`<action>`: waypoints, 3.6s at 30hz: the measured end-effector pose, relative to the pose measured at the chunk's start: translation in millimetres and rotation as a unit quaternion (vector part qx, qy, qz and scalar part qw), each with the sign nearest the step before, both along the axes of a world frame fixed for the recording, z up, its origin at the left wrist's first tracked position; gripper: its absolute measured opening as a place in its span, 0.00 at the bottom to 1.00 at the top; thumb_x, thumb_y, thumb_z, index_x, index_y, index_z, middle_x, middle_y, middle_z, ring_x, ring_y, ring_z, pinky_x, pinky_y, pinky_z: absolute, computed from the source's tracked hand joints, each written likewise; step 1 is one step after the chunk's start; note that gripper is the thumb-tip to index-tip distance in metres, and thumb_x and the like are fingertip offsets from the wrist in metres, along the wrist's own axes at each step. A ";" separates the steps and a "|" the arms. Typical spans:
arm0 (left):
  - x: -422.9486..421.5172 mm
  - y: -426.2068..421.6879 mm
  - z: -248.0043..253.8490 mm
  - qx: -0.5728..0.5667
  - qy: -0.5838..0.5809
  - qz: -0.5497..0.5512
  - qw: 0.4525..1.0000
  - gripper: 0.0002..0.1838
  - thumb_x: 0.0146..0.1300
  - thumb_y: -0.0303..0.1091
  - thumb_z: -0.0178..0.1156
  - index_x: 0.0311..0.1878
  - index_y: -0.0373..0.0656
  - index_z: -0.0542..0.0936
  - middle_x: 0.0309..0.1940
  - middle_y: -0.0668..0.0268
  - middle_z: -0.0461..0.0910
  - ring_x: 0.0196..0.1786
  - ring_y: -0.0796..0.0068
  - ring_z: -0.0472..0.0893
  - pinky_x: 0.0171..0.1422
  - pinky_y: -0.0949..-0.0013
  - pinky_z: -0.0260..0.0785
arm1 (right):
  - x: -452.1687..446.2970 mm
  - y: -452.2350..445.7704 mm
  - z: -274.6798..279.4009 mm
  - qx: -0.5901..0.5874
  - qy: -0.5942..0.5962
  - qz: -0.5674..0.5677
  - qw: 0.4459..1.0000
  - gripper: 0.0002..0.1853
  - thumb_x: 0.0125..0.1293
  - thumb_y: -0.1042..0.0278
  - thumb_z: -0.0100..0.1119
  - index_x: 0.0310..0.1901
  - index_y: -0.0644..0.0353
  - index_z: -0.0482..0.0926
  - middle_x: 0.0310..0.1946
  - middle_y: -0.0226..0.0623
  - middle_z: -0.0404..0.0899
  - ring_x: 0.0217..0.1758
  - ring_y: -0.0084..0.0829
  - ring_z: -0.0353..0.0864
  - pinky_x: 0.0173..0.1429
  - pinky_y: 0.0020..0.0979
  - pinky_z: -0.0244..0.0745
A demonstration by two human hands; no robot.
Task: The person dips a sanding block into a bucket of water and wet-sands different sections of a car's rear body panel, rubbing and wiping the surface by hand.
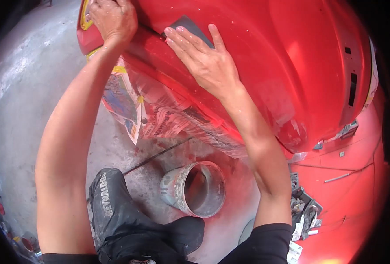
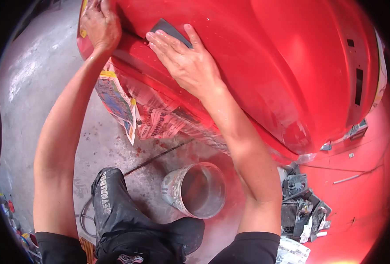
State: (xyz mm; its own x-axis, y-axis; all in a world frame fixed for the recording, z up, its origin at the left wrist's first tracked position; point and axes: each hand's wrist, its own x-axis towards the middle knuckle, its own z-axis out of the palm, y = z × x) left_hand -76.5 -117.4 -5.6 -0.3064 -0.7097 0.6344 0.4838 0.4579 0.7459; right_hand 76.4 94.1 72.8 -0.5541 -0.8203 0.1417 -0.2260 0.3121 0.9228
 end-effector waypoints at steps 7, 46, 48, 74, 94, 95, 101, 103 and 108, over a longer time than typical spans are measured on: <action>-2.7 4.7 -5.9 0.011 0.024 -0.010 1.000 0.25 0.82 0.43 0.46 0.71 0.35 0.72 0.68 0.45 0.72 0.72 0.46 0.68 0.80 0.51 0.56 | 83.4 131.3 -0.7 0.055 0.003 -0.096 0.994 0.32 0.69 0.60 0.55 0.76 0.39 0.71 0.83 0.12 0.59 0.82 0.18 0.62 0.84 0.54 0.54; 3.1 -6.6 10.0 -0.015 -0.022 -0.043 0.999 0.31 0.80 0.49 0.49 0.68 0.27 0.74 0.66 0.42 0.76 0.71 0.42 0.68 0.78 0.47 0.57 | 7.8 -10.1 -17.5 -0.174 -0.058 0.013 0.983 0.31 0.74 0.60 0.47 0.77 0.57 0.66 0.81 0.31 0.63 0.84 0.24 0.60 0.88 0.55 0.44; 4.4 -5.2 8.9 -0.022 -0.039 -0.016 0.999 0.31 0.80 0.49 0.49 0.68 0.26 0.73 0.66 0.42 0.75 0.71 0.43 0.68 0.78 0.47 0.57 | 14.6 10.7 -6.5 -0.084 -0.012 -0.011 0.996 0.34 0.72 0.61 0.50 0.79 0.54 0.65 0.83 0.27 0.60 0.85 0.23 0.58 0.88 0.54 0.44; -5.5 -6.0 6.1 -0.041 0.045 -0.005 0.998 0.29 0.79 0.47 0.50 0.65 0.27 0.78 0.64 0.40 0.79 0.69 0.40 0.73 0.75 0.47 0.62 | 94.5 137.1 -3.5 -0.038 0.006 -0.069 0.997 0.33 0.72 0.63 0.54 0.80 0.44 0.65 0.84 0.16 0.55 0.86 0.22 0.53 0.87 0.56 0.47; 1.1 -8.2 10.6 -0.010 -0.074 -0.032 0.997 0.29 0.81 0.49 0.49 0.70 0.33 0.75 0.70 0.47 0.73 0.72 0.47 0.68 0.79 0.47 0.56 | 2.7 -19.7 -20.7 -0.104 0.029 -0.029 0.994 0.31 0.74 0.60 0.48 0.78 0.53 0.67 0.84 0.22 0.58 0.84 0.20 0.59 0.90 0.51 0.40; -3.8 -9.3 6.9 -0.018 -0.076 -0.020 0.997 0.28 0.81 0.48 0.48 0.69 0.32 0.76 0.69 0.46 0.74 0.72 0.45 0.68 0.79 0.47 0.57 | 13.7 10.2 -21.6 -0.088 0.040 -0.028 0.995 0.32 0.75 0.59 0.47 0.80 0.53 0.63 0.84 0.21 0.55 0.85 0.19 0.56 0.90 0.50 0.41; -20.6 -14.3 -5.7 -0.057 0.047 -0.009 0.997 0.32 0.82 0.52 0.47 0.65 0.26 0.77 0.62 0.36 0.78 0.64 0.38 0.74 0.74 0.46 0.61 | 136.8 220.3 -5.9 -0.010 0.077 -0.139 0.987 0.33 0.78 0.49 0.45 0.83 0.39 0.59 0.86 0.13 0.50 0.89 0.24 0.47 0.90 0.52 0.34; -12.7 -13.9 -8.1 -0.064 0.003 -0.017 0.998 0.31 0.82 0.49 0.49 0.69 0.26 0.72 0.66 0.40 0.74 0.69 0.40 0.70 0.77 0.47 0.59 | 107.4 175.2 -9.3 -0.112 0.019 -0.080 0.990 0.32 0.78 0.52 0.45 0.82 0.42 0.61 0.85 0.15 0.52 0.88 0.25 0.50 0.89 0.51 0.37; 2.2 -5.6 7.5 -0.036 -0.014 -0.029 0.999 0.31 0.82 0.50 0.49 0.71 0.27 0.70 0.68 0.42 0.72 0.71 0.43 0.68 0.78 0.47 0.57 | 4.5 0.4 -18.4 -0.199 -0.009 0.028 0.980 0.32 0.74 0.61 0.54 0.78 0.60 0.66 0.82 0.33 0.62 0.84 0.31 0.61 0.89 0.46 0.47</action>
State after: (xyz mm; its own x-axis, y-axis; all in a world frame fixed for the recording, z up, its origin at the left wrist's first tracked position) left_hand -74.3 -123.1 1.9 -0.3633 -0.6440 0.6733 0.4904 0.4822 0.7259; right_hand 80.9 94.5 54.4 -0.5145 -0.7316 0.4473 -0.2685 0.6328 0.7263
